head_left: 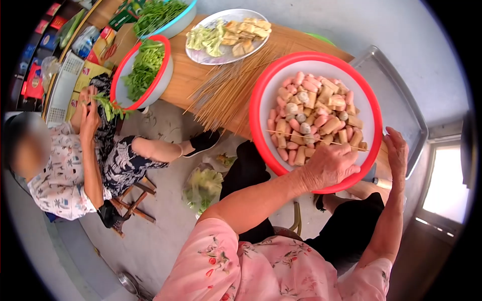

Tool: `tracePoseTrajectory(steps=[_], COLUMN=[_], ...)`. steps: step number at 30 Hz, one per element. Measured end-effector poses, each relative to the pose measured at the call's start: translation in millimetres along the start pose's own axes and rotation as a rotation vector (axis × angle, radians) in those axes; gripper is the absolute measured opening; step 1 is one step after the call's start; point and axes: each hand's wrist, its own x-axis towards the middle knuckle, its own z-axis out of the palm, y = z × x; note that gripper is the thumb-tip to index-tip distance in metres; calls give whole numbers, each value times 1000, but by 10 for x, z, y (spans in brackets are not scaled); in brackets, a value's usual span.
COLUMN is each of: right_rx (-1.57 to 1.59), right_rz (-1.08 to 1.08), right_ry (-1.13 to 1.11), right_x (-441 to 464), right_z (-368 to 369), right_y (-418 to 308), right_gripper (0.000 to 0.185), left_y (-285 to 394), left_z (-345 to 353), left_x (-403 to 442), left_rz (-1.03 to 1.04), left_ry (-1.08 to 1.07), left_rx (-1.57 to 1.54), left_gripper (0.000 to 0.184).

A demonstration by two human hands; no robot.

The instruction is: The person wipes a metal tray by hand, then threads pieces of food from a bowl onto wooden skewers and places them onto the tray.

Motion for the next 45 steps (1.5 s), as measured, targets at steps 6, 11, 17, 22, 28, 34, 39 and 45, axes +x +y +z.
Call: tracePoseTrajectory(steps=[6, 11, 17, 22, 28, 34, 39, 45], right_rx=[29, 111, 190, 230, 265, 297, 209, 210], right_rz=[-109, 26, 7, 2, -22, -20, -76, -92], right_ry=[-42, 14, 18, -78, -65, -18, 36, 50], right_x=[-339, -439, -407, -417, -393, -410, -419, -452], right_z=[98, 244, 449, 509, 528, 522, 476, 452], right_y=[-736, -616, -547, -472, -479, -472, -566, -543], right_gripper=[26, 24, 22, 23, 18, 19, 19, 18], left_y=[-318, -826, -1336, -1482, -1599, -1320, -1044, -587], left_z=[-1007, -1578, -1339, -1267, -1250, -1262, -1318, -1506], left_x=[-182, -1241, -2314, -2249, -2207, -2237, -2394, -2422], left_rz=[-363, -1043, -1336, -1339, -1296, -1291, -1271, -1217], left_ry=[459, 898, 1173, 1133, 1027, 990, 926, 985], left_rx=[31, -374, -412, -402, -420, -477, -526, -447], left_gripper=[17, 15, 17, 20, 18, 15, 10, 11])
